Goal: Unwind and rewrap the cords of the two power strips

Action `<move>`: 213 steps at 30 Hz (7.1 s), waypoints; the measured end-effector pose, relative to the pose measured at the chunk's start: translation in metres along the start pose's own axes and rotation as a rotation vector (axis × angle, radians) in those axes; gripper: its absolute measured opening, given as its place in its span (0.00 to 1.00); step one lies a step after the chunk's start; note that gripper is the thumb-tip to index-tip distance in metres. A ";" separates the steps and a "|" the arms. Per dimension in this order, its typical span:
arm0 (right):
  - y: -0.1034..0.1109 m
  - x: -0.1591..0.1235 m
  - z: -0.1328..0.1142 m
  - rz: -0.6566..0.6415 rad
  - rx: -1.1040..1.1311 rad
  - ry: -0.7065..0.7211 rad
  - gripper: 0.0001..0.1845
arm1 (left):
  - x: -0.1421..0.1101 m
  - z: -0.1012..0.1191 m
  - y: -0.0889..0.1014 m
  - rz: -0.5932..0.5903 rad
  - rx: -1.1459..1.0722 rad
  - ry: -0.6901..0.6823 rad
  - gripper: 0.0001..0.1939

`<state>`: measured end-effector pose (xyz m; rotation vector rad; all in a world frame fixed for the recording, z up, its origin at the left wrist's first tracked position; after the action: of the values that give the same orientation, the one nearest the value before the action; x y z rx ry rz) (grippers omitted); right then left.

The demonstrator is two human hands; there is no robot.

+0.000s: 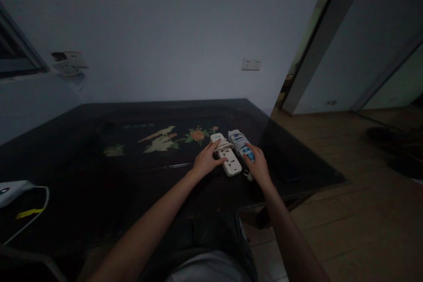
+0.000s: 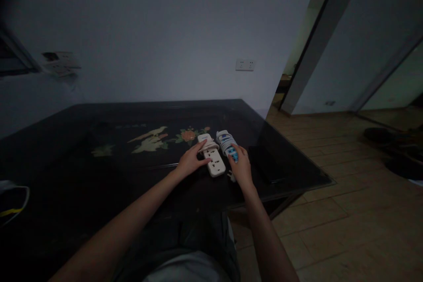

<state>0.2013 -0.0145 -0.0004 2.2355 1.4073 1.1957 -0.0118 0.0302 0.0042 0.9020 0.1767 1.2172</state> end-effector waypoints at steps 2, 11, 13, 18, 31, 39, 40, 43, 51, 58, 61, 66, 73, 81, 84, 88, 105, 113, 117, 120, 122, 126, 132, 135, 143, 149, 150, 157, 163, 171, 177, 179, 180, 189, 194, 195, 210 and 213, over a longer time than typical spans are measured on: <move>-0.003 0.001 -0.001 0.005 -0.004 -0.017 0.23 | 0.004 0.001 -0.004 0.007 -0.020 -0.008 0.39; -0.011 0.015 0.013 0.005 0.007 -0.043 0.27 | 0.035 -0.010 -0.018 -0.042 -0.099 -0.092 0.41; -0.012 0.016 0.015 0.021 0.016 -0.039 0.26 | 0.039 -0.012 -0.019 -0.052 -0.117 -0.109 0.41; -0.011 0.016 0.017 0.058 0.067 -0.052 0.27 | 0.037 -0.011 -0.020 -0.016 -0.150 -0.123 0.41; 0.001 0.010 0.009 0.138 0.128 -0.028 0.24 | 0.024 -0.008 -0.006 0.071 -0.024 -0.083 0.36; 0.008 0.008 0.006 0.195 0.107 -0.010 0.20 | 0.022 0.001 0.006 0.106 -0.008 -0.072 0.28; 0.009 0.008 0.006 0.206 0.104 -0.004 0.20 | 0.023 0.002 0.009 0.126 -0.027 -0.080 0.25; 0.016 0.008 0.000 0.247 0.087 0.022 0.18 | 0.025 0.002 0.018 0.215 -0.135 -0.093 0.19; 0.036 -0.006 -0.100 0.255 0.169 0.218 0.13 | 0.019 -0.029 0.061 0.423 -0.608 0.097 0.14; -0.102 -0.007 -0.185 -0.470 0.642 0.155 0.23 | -0.018 -0.063 0.075 0.457 -0.934 0.380 0.16; -0.156 -0.011 -0.178 -0.547 0.713 0.023 0.25 | -0.028 -0.073 0.068 0.463 -0.952 0.426 0.18; -0.172 -0.024 -0.158 -0.564 0.735 0.014 0.31 | -0.025 -0.072 0.062 0.400 -0.932 0.390 0.19; -0.167 -0.020 -0.154 -0.530 0.701 0.028 0.34 | -0.019 -0.068 0.065 0.336 -0.869 0.338 0.17; -0.167 -0.018 -0.153 -0.550 0.630 0.047 0.34 | -0.019 -0.070 0.068 0.282 -0.769 0.323 0.15; -0.165 -0.018 -0.154 -0.552 0.616 0.045 0.33 | -0.017 -0.070 0.068 0.267 -0.751 0.318 0.14; -0.163 -0.018 -0.156 -0.552 0.620 0.052 0.33 | -0.016 -0.069 0.069 0.252 -0.741 0.313 0.13; -0.166 -0.017 -0.152 -0.552 0.598 0.070 0.32 | -0.018 -0.066 0.069 0.214 -0.724 0.320 0.11; -0.167 -0.017 -0.152 -0.543 0.576 0.080 0.32 | -0.020 -0.064 0.069 0.213 -0.721 0.299 0.12; -0.167 -0.017 -0.152 -0.549 0.558 0.072 0.32 | -0.018 -0.066 0.069 0.220 -0.720 0.290 0.12; -0.167 -0.017 -0.152 -0.550 0.547 0.067 0.32 | -0.016 -0.068 0.068 0.225 -0.722 0.283 0.12; -0.166 -0.017 -0.153 -0.551 0.552 0.068 0.32 | -0.014 -0.069 0.068 0.226 -0.724 0.280 0.12; -0.165 -0.017 -0.154 -0.548 0.570 0.071 0.32 | -0.014 -0.069 0.069 0.224 -0.725 0.281 0.12; -0.164 -0.017 -0.154 -0.552 0.555 0.082 0.32 | -0.015 -0.068 0.069 0.217 -0.728 0.288 0.13; -0.163 -0.017 -0.154 -0.555 0.551 0.083 0.32 | -0.016 -0.068 0.068 0.217 -0.727 0.288 0.13; -0.161 -0.016 -0.156 -0.540 0.527 0.096 0.32 | -0.015 -0.068 0.067 0.223 -0.734 0.298 0.13; -0.161 -0.017 -0.155 -0.526 0.538 0.106 0.32 | -0.016 -0.067 0.068 0.221 -0.730 0.306 0.12; -0.161 -0.017 -0.155 -0.525 0.543 0.108 0.32 | -0.016 -0.066 0.068 0.222 -0.729 0.305 0.12; -0.165 -0.016 -0.153 -0.533 0.543 0.094 0.31 | -0.015 -0.064 0.070 0.217 -0.725 0.307 0.12; -0.162 -0.016 -0.155 -0.527 0.556 0.096 0.31 | -0.016 -0.062 0.070 0.218 -0.737 0.292 0.12; -0.161 -0.016 -0.156 -0.525 0.556 0.095 0.31 | -0.015 -0.064 0.070 0.223 -0.735 0.295 0.12; -0.159 -0.017 -0.157 -0.517 0.549 0.110 0.31 | -0.016 -0.064 0.070 0.216 -0.737 0.300 0.12; -0.158 -0.017 -0.157 -0.516 0.545 0.117 0.31 | -0.016 -0.064 0.070 0.211 -0.737 0.304 0.12; -0.158 -0.017 -0.157 -0.517 0.540 0.119 0.31 | -0.016 -0.063 0.070 0.210 -0.736 0.305 0.12; -0.162 -0.017 -0.154 -0.520 0.534 0.118 0.32 | -0.014 -0.061 0.072 0.232 -0.708 0.292 0.12; -0.160 -0.017 -0.155 -0.526 0.518 0.106 0.32 | -0.016 -0.060 0.073 0.227 -0.702 0.285 0.12; -0.160 -0.017 -0.156 -0.526 0.520 0.105 0.32 | -0.017 -0.060 0.072 0.226 -0.704 0.284 0.12; -0.160 -0.017 -0.157 -0.530 0.548 0.109 0.31 | -0.018 -0.059 0.072 0.229 -0.715 0.285 0.12; -0.161 -0.017 -0.156 -0.537 0.545 0.114 0.31 | -0.018 -0.059 0.072 0.230 -0.715 0.287 0.12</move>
<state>-0.0209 0.0200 -0.0029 1.8740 2.4113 0.8284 -0.1045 0.0489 0.0088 0.1240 -0.1381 1.4799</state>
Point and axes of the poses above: each hand's wrist, its own x-axis towards the middle knuckle, its own y-axis out of the back of the hand, z = x × y, the point moved 4 cm from there along x, towards the middle knuckle, and after that the axes turned 2 degrees about -z, right-handed, at the moved point
